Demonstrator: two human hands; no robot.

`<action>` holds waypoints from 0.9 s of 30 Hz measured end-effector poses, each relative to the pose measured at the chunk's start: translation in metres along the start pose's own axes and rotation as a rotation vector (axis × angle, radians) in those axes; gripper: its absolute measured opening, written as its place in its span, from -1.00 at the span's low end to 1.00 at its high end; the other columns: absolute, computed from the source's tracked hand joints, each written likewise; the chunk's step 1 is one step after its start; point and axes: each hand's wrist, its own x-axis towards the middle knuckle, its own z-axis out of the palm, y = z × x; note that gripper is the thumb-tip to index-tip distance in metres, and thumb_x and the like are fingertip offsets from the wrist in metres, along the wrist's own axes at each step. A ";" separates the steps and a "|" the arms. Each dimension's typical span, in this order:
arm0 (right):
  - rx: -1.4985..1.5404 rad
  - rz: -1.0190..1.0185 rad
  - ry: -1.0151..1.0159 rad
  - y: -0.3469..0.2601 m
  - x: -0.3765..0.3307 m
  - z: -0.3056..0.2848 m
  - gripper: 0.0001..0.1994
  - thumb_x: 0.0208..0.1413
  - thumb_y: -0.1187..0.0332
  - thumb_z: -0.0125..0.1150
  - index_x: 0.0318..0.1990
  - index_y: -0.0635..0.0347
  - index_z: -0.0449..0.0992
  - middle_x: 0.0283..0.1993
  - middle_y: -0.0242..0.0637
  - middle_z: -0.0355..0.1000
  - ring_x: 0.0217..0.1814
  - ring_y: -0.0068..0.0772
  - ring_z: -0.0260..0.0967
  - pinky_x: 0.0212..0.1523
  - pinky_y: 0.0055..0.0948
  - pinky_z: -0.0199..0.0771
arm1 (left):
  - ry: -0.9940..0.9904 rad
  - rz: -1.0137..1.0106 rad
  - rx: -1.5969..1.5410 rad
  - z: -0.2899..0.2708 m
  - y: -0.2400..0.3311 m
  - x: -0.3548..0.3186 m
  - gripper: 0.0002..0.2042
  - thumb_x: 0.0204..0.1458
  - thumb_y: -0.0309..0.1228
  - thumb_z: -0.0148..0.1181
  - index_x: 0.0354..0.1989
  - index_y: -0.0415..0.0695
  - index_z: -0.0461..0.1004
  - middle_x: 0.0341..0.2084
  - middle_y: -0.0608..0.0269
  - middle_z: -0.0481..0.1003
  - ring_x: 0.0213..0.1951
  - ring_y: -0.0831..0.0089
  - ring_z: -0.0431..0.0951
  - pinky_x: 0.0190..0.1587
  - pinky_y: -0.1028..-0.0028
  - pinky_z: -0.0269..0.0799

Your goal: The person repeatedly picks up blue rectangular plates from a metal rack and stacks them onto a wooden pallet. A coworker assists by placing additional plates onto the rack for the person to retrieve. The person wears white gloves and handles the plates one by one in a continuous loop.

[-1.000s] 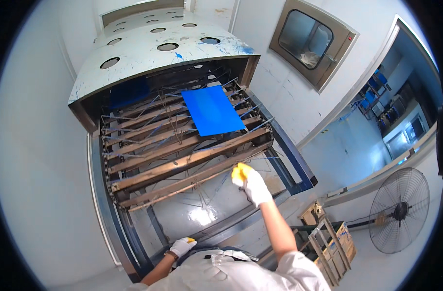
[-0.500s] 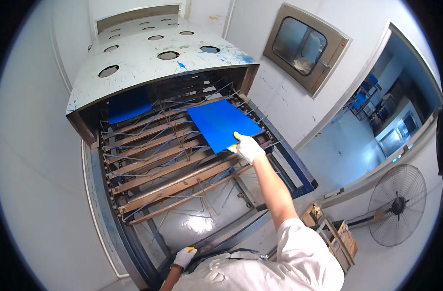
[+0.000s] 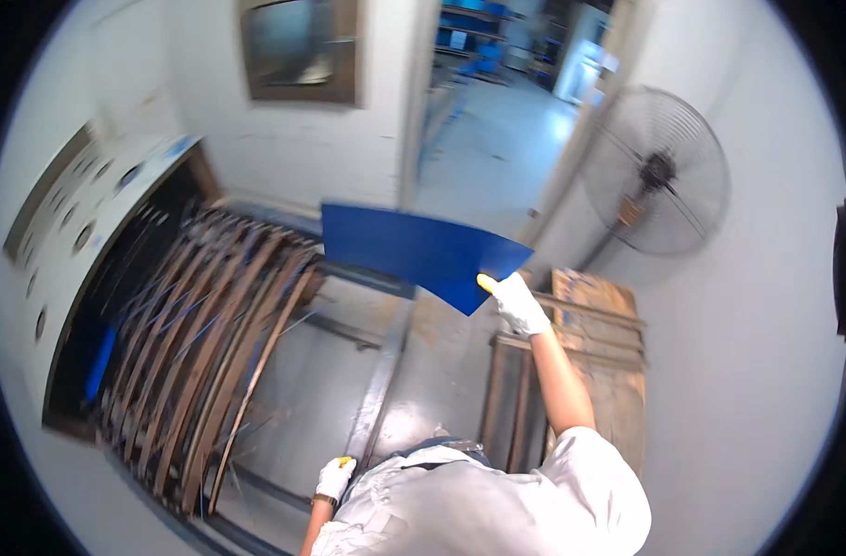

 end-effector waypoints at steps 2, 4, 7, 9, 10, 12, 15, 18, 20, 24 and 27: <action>-0.114 0.238 0.005 0.049 -0.032 -0.067 -0.68 -0.04 0.25 0.08 -0.61 0.32 0.22 -0.68 -0.43 0.14 -0.62 -0.60 -0.05 -0.60 -0.46 0.09 | -0.105 0.000 0.018 0.021 0.040 0.013 -0.69 -0.15 -0.21 0.13 -0.31 -0.19 0.45 -0.39 0.10 0.47 -0.34 0.36 0.47 -0.24 0.49 0.35; 0.135 0.309 0.238 0.054 -0.069 -0.107 -0.71 -0.03 0.25 0.07 -0.56 0.35 0.33 -0.68 -0.41 0.21 -0.63 -0.62 0.03 -0.60 -0.50 0.14 | -0.175 0.041 0.083 0.048 0.058 0.032 -0.70 -0.16 -0.23 0.14 -0.32 -0.19 0.45 -0.41 0.11 0.48 -0.34 0.37 0.48 -0.24 0.50 0.35; 0.120 0.438 0.416 0.150 -0.136 -0.184 -0.76 -0.05 0.29 0.08 -0.49 0.36 0.40 -0.63 -0.35 0.31 -0.61 -0.63 0.13 -0.59 -0.51 0.19 | -0.241 0.178 0.080 0.091 0.093 0.055 -0.73 -0.16 -0.29 0.17 -0.33 -0.21 0.45 -0.43 0.15 0.48 -0.39 0.42 0.47 -0.27 0.52 0.35; -0.008 0.617 0.501 0.141 -0.171 -0.230 -0.78 -0.07 0.32 0.10 -0.50 0.37 0.40 -0.65 -0.36 0.30 -0.64 -0.62 0.11 -0.63 -0.49 0.17 | -0.266 0.168 0.083 0.113 0.115 0.066 -0.76 -0.17 -0.34 0.18 -0.34 -0.21 0.46 -0.45 0.15 0.48 -0.42 0.45 0.46 -0.29 0.52 0.35; 0.277 0.554 0.776 0.198 -0.187 -0.248 -0.77 -0.08 0.32 0.12 -0.53 0.37 0.39 -0.68 -0.35 0.28 -0.68 -0.60 0.09 -0.68 -0.47 0.13 | -0.279 0.202 0.084 0.123 0.126 0.071 -0.77 -0.15 -0.34 0.17 -0.34 -0.21 0.46 -0.46 0.15 0.48 -0.42 0.45 0.46 -0.30 0.52 0.35; -0.066 0.743 0.863 0.203 -0.205 -0.293 -0.77 -0.10 0.31 0.14 -0.53 0.35 0.39 -0.67 -0.34 0.28 -0.68 -0.60 0.07 -0.68 -0.47 0.13 | -0.272 0.338 0.119 0.140 0.130 0.079 -0.81 -0.09 -0.36 0.13 -0.35 -0.20 0.44 -0.62 0.36 0.42 -0.61 0.62 0.32 -0.53 0.59 0.28; -0.344 0.793 1.126 0.237 -0.227 -0.352 -0.75 -0.13 0.27 0.14 -0.42 0.32 0.41 -0.53 -0.07 0.39 -0.53 -0.18 0.31 -0.52 -0.31 0.27 | -0.268 0.258 0.113 0.167 0.147 0.083 -0.80 -0.12 -0.35 0.14 -0.36 -0.19 0.46 -0.52 0.23 0.47 -0.48 0.52 0.41 -0.36 0.54 0.32; -0.551 0.776 1.196 0.252 -0.242 -0.387 -0.76 -0.05 0.27 -0.03 -0.31 0.22 0.42 -0.37 -0.03 0.39 -0.32 -0.04 0.34 -0.33 -0.26 0.30 | -0.237 0.218 0.100 0.188 0.169 0.066 -0.80 -0.14 -0.34 0.16 -0.36 -0.19 0.47 -0.48 0.17 0.49 -0.43 0.47 0.46 -0.30 0.51 0.35; -0.612 0.783 1.174 0.261 -0.249 -0.399 -0.77 -0.03 0.30 -0.13 -0.32 0.20 0.42 -0.37 -0.04 0.39 -0.31 -0.03 0.33 -0.33 -0.26 0.30 | -0.229 0.203 0.060 0.208 0.153 0.071 -0.79 -0.15 -0.34 0.16 -0.36 -0.19 0.47 -0.49 0.17 0.49 -0.44 0.47 0.46 -0.31 0.50 0.35; -0.580 0.805 1.117 0.290 -0.260 -0.415 -0.78 -0.05 0.35 -0.15 -0.34 0.20 0.42 -0.40 -0.05 0.40 -0.34 -0.03 0.33 -0.35 -0.28 0.29 | -0.173 0.123 -0.025 0.226 0.135 0.073 -0.79 -0.15 -0.34 0.16 -0.37 -0.19 0.47 -0.50 0.18 0.49 -0.45 0.46 0.46 -0.32 0.51 0.35; -0.595 0.801 1.112 0.304 -0.270 -0.419 -0.79 -0.04 0.36 -0.15 -0.33 0.21 0.42 -0.41 -0.05 0.40 -0.37 -0.08 0.34 -0.36 -0.29 0.29 | -0.164 0.119 0.008 0.221 0.170 0.047 -0.80 -0.14 -0.34 0.16 -0.38 -0.20 0.47 -0.51 0.19 0.49 -0.46 0.49 0.45 -0.34 0.51 0.35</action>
